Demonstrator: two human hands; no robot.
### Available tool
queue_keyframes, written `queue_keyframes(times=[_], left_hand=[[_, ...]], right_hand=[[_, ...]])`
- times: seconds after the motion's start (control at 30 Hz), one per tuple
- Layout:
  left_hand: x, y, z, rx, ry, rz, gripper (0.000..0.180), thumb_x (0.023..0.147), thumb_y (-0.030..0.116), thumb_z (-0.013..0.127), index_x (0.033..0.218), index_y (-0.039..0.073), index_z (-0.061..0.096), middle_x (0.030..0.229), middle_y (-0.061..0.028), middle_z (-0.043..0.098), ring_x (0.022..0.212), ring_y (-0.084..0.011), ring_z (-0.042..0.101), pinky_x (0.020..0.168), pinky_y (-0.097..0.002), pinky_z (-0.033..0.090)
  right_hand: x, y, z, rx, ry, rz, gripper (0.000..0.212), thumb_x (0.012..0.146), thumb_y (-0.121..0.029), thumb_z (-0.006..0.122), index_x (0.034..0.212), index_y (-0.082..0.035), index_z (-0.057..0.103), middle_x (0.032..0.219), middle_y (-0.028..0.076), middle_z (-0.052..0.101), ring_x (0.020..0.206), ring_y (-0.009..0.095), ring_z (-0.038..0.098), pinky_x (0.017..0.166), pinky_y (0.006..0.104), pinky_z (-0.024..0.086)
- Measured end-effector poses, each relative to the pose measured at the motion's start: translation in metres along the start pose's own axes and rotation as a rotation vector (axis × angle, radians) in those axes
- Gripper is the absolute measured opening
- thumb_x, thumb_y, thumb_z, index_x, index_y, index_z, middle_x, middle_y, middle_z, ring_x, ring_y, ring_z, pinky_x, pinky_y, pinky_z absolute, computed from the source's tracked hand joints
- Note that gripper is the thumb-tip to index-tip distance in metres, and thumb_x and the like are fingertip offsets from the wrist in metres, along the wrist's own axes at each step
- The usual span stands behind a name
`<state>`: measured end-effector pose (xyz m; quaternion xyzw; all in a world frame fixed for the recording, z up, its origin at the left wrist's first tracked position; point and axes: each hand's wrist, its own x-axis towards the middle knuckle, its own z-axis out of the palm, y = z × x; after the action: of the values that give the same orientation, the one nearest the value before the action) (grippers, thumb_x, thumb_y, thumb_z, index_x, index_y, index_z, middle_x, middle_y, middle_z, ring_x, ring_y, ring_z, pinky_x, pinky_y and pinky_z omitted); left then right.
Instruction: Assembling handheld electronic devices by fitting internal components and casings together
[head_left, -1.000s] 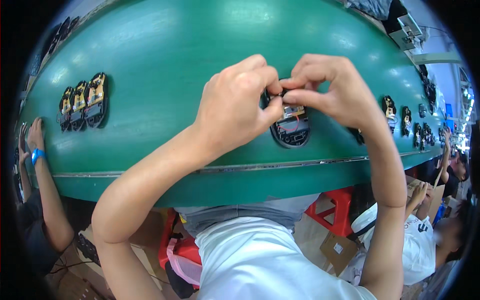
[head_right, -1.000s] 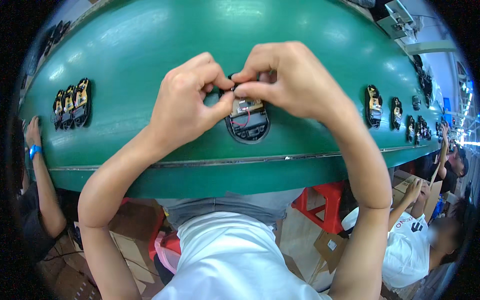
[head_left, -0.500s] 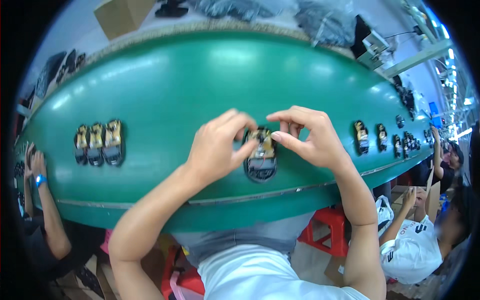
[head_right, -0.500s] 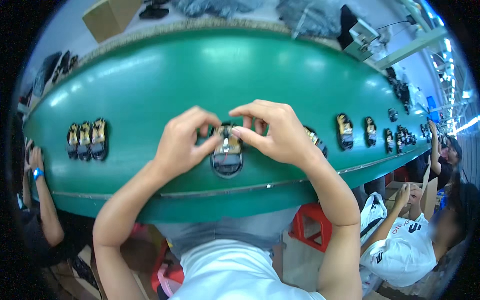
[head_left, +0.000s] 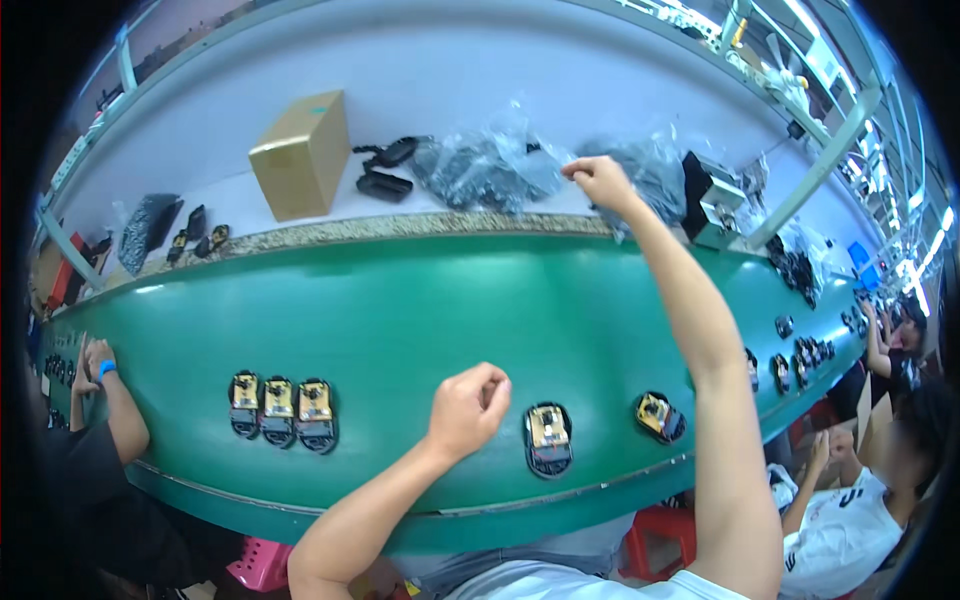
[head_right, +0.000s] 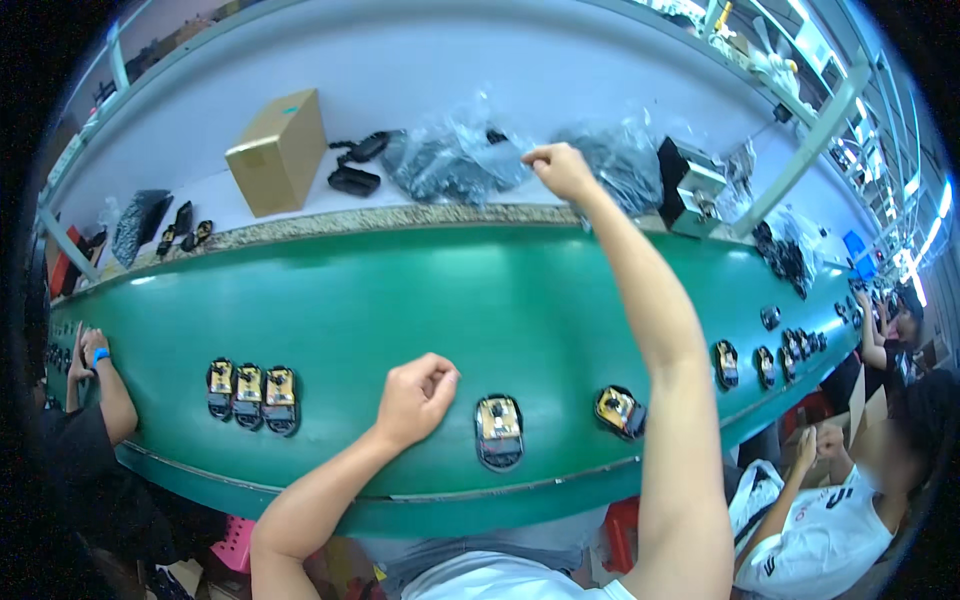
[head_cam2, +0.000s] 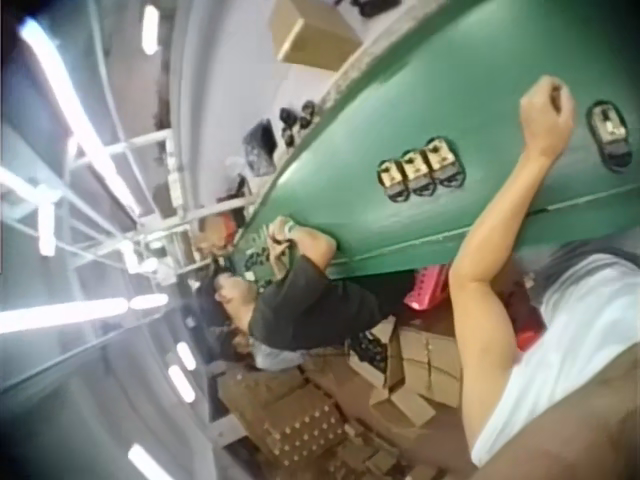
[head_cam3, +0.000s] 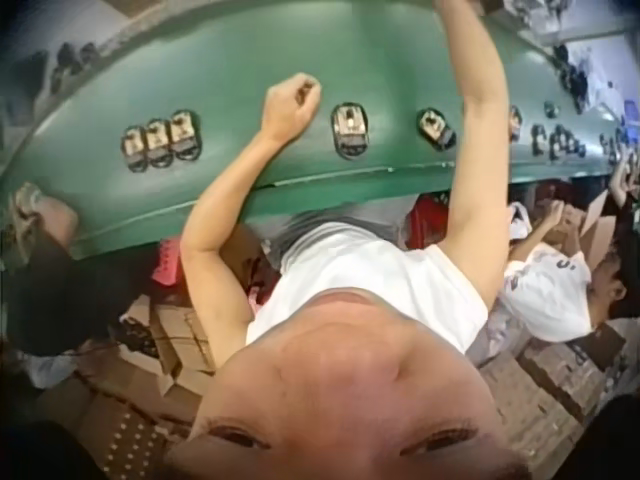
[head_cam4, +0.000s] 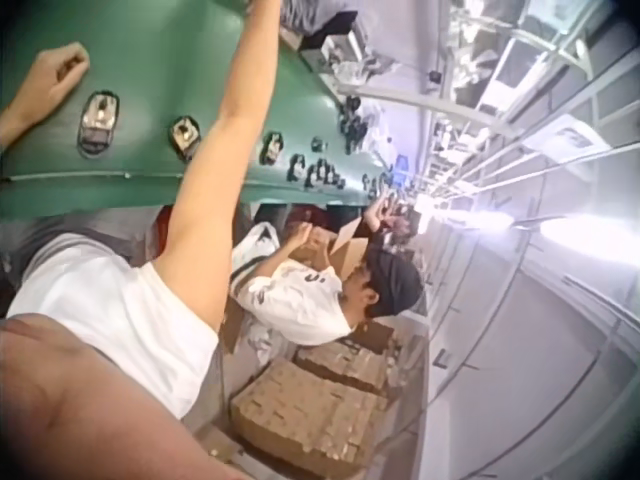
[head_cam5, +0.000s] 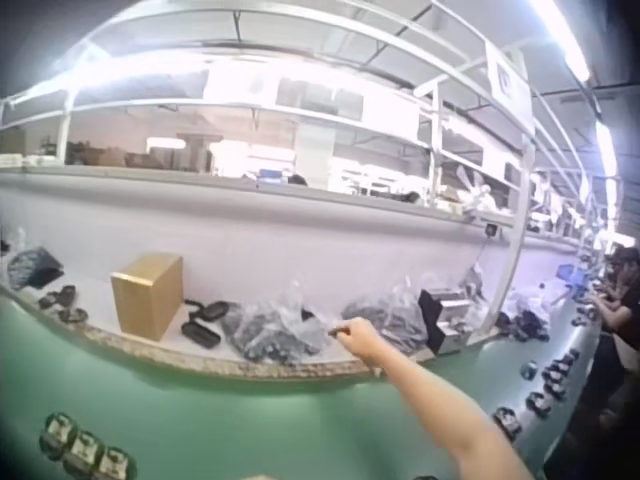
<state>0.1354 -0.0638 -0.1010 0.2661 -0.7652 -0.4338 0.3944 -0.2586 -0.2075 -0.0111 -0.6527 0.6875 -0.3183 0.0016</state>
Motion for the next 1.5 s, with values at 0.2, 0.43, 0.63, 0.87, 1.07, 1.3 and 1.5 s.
queue_keyframes(times=[0.2, 0.43, 0.63, 0.87, 1.07, 1.3, 1.5], left_hand=[[0.003, -0.001, -0.009, 0.009, -0.067, -0.057, 0.009, 0.089, 0.01, 0.066, 0.085, 0.002, 0.065, 0.064, -0.0103, 0.063, 0.054, -0.0199, 0.062, 0.052, -0.0348, 0.048], [-0.003, -0.002, -0.015, 0.002, -0.072, -0.094, 0.01, 0.089, 0.01, 0.067, 0.085, 0.001, 0.065, 0.061, -0.0074, 0.061, 0.052, -0.0174, 0.06, 0.051, -0.0326, 0.047], [-0.001, -0.004, -0.016, -0.023, -0.09, -0.093, 0.008, 0.089, 0.008, 0.067, 0.085, 0.001, 0.065, 0.061, -0.006, 0.061, 0.05, -0.0136, 0.057, 0.049, -0.0296, 0.045], [0.001, 0.002, -0.014, -0.026, -0.092, -0.097, 0.009, 0.087, 0.009, 0.067, 0.083, 0.002, 0.064, 0.065, -0.0093, 0.062, 0.055, -0.0209, 0.061, 0.053, -0.0341, 0.049], [-0.003, -0.005, -0.013, 0.017, -0.071, -0.011, 0.01, 0.087, 0.01, 0.067, 0.082, 0.003, 0.064, 0.065, -0.0094, 0.063, 0.056, -0.0227, 0.062, 0.054, -0.0357, 0.049], [-0.008, -0.008, -0.01, -0.002, -0.097, 0.046, 0.01, 0.088, 0.01, 0.068, 0.084, 0.001, 0.065, 0.061, -0.0082, 0.06, 0.051, -0.017, 0.058, 0.051, -0.0319, 0.047], [-0.008, -0.013, -0.013, -0.011, -0.094, 0.036, 0.009, 0.087, 0.01, 0.067, 0.083, 0.002, 0.064, 0.061, -0.0095, 0.061, 0.052, -0.0225, 0.059, 0.052, -0.0354, 0.048]], right_hand=[[0.087, 0.01, 0.094, -0.103, 0.175, 0.039, 0.034, 0.082, -0.012, 0.057, 0.11, -0.013, 0.077, 0.107, 0.023, 0.072, 0.101, 0.04, 0.069, 0.091, 0.0448, 0.054], [0.148, 0.023, 0.116, -0.404, -0.028, 0.264, 0.055, 0.081, -0.052, 0.07, 0.118, -0.012, 0.071, 0.125, 0.022, 0.066, 0.119, 0.044, 0.061, 0.102, 0.054, 0.047], [0.158, -0.017, 0.075, -0.626, 0.087, 0.198, 0.122, 0.064, -0.087, 0.068, 0.161, -0.024, 0.026, 0.167, 0.018, 0.017, 0.147, 0.055, 0.019, 0.113, 0.0731, 0.024], [0.141, -0.074, 0.009, -0.457, 0.298, 0.126, 0.12, 0.068, -0.085, 0.068, 0.161, -0.023, 0.025, 0.165, 0.024, 0.018, 0.147, 0.056, 0.02, 0.116, 0.0687, 0.023], [0.144, -0.068, 0.025, -0.315, 0.005, 0.225, 0.131, 0.067, -0.086, 0.067, 0.161, -0.009, 0.019, 0.163, 0.03, 0.018, 0.154, 0.044, 0.014, 0.12, 0.0657, 0.018], [0.165, -0.094, 0.062, 0.153, 0.272, 0.321, 0.121, 0.071, -0.081, 0.069, 0.156, -0.005, 0.031, 0.142, 0.031, 0.053, 0.134, 0.043, 0.051, 0.112, 0.0431, 0.042], [0.204, -0.104, 0.048, -0.06, 0.38, 0.246, 0.06, 0.082, -0.062, 0.067, 0.107, -0.007, 0.075, 0.108, 0.022, 0.072, 0.104, 0.04, 0.068, 0.097, 0.0455, 0.051]])
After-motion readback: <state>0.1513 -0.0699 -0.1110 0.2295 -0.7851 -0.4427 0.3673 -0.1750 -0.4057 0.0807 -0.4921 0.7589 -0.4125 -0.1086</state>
